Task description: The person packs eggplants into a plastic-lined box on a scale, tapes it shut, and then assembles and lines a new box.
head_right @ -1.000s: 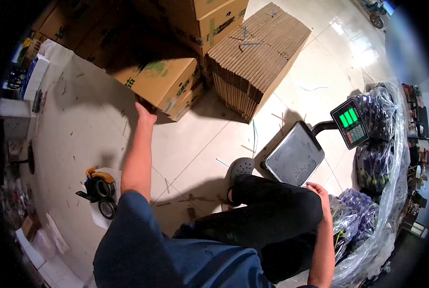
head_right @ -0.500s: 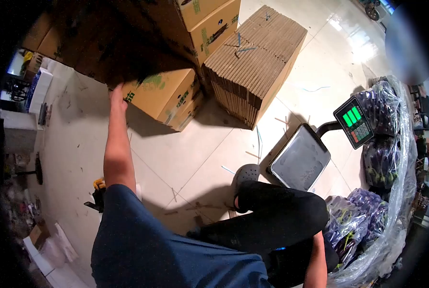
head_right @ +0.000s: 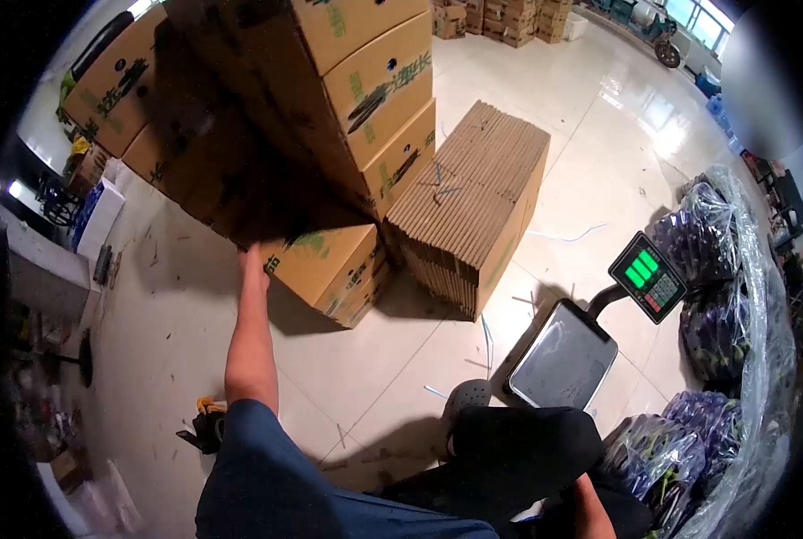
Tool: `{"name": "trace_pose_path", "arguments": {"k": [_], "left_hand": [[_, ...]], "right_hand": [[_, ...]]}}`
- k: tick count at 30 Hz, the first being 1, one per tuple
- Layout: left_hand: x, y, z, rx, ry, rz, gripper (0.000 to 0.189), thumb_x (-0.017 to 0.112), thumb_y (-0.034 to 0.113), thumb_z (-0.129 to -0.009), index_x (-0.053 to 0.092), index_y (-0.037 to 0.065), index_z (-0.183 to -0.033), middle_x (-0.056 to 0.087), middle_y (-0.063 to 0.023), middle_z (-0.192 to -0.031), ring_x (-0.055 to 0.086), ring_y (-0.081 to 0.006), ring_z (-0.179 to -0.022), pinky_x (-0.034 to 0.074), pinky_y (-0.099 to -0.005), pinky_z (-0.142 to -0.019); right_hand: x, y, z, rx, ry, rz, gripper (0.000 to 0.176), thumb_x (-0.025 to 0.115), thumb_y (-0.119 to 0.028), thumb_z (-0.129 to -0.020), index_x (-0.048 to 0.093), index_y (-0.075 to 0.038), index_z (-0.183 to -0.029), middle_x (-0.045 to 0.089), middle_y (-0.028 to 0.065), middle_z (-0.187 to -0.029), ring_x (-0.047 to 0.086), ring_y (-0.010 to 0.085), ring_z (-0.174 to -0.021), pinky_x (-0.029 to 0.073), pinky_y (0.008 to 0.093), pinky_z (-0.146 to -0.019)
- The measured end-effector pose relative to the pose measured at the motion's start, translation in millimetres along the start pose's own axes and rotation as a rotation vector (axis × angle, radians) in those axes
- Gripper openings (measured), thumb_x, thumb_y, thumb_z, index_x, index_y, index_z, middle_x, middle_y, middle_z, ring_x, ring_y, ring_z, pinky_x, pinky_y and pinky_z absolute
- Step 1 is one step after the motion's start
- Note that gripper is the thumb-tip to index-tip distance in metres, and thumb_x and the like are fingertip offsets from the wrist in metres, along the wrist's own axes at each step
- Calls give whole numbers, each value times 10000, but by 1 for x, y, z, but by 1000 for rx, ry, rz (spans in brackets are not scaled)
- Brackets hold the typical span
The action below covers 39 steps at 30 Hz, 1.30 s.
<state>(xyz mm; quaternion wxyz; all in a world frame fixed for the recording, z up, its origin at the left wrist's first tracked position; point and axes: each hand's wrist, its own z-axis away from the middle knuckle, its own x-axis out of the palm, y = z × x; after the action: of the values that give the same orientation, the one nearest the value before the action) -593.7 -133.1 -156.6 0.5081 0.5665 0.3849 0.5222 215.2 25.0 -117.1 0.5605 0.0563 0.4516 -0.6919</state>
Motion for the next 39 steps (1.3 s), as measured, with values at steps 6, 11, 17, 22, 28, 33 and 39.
{"name": "trace_pose_path", "arguments": {"k": [6, 11, 17, 22, 28, 33, 39], "left_hand": [[-7, -24, -36, -136, 31, 19, 568, 639, 204, -937, 431, 40, -1439, 582, -108, -1312, 570, -261, -1127, 474, -415, -943], [13, -31, -8, -94, 157, -178, 639, 694, 377, -920, 486, -33, -1363, 608, -131, -1270, 632, -280, -1041, 544, -432, -854], [53, -2, 144, -303, 7, -19, 700, 726, 410, -887, 462, 23, -1407, 569, -127, -1360, 617, -257, -1112, 518, -429, -909], [64, -80, 309, -558, -172, -293, 780, 666, 552, -881, 432, 94, -1468, 501, -110, -1412, 527, -265, -1215, 513, -488, -900], [145, -78, 424, 454, -1026, -778, 740, 720, 327, -858, 437, -12, -1452, 403, -257, -1506, 388, -412, -1403, 361, -463, -1133], [252, 1, 374, 1147, -789, -1120, 877, 725, 314, -818, 316, -62, -1497, 286, -251, -1580, 249, -420, -1471, 174, -563, -1192], [301, -26, 343, 1087, -804, -1371, 898, 704, 334, -827, 278, -30, -1529, 256, -196, -1611, 188, -371, -1506, 118, -588, -1199]], "right_hand": [[-4, -14, 13, -51, -13, 114, 404, 696, -163, -876, 629, 43, -1218, 727, 173, -1057, 705, 269, -959, 545, 363, -876], [-38, 15, 32, -10, 205, 110, 411, 699, -169, -872, 629, 42, -1217, 726, 179, -1060, 705, 275, -960, 544, 368, -880], [-77, 67, 70, -51, 468, 68, 402, 712, -167, -862, 624, 37, -1197, 715, 176, -997, 697, 276, -904, 547, 370, -829], [-76, 98, 86, -2, 466, -77, 360, 711, -109, -863, 622, 32, -1183, 705, 189, -976, 693, 279, -889, 539, 371, -801], [-66, 63, 102, 1, 373, 252, 394, 715, -190, -848, 634, -2, -1184, 684, 239, -1067, 651, 411, -1005, 519, 432, -869], [-69, 60, 127, 93, 334, 177, 406, 721, -176, -844, 622, 14, -1188, 682, 225, -995, 653, 399, -949, 516, 423, -831], [-63, 90, 146, 43, 503, 38, 411, 729, -136, -845, 610, 23, -1205, 676, 196, -941, 664, 345, -857, 520, 392, -785]]}}
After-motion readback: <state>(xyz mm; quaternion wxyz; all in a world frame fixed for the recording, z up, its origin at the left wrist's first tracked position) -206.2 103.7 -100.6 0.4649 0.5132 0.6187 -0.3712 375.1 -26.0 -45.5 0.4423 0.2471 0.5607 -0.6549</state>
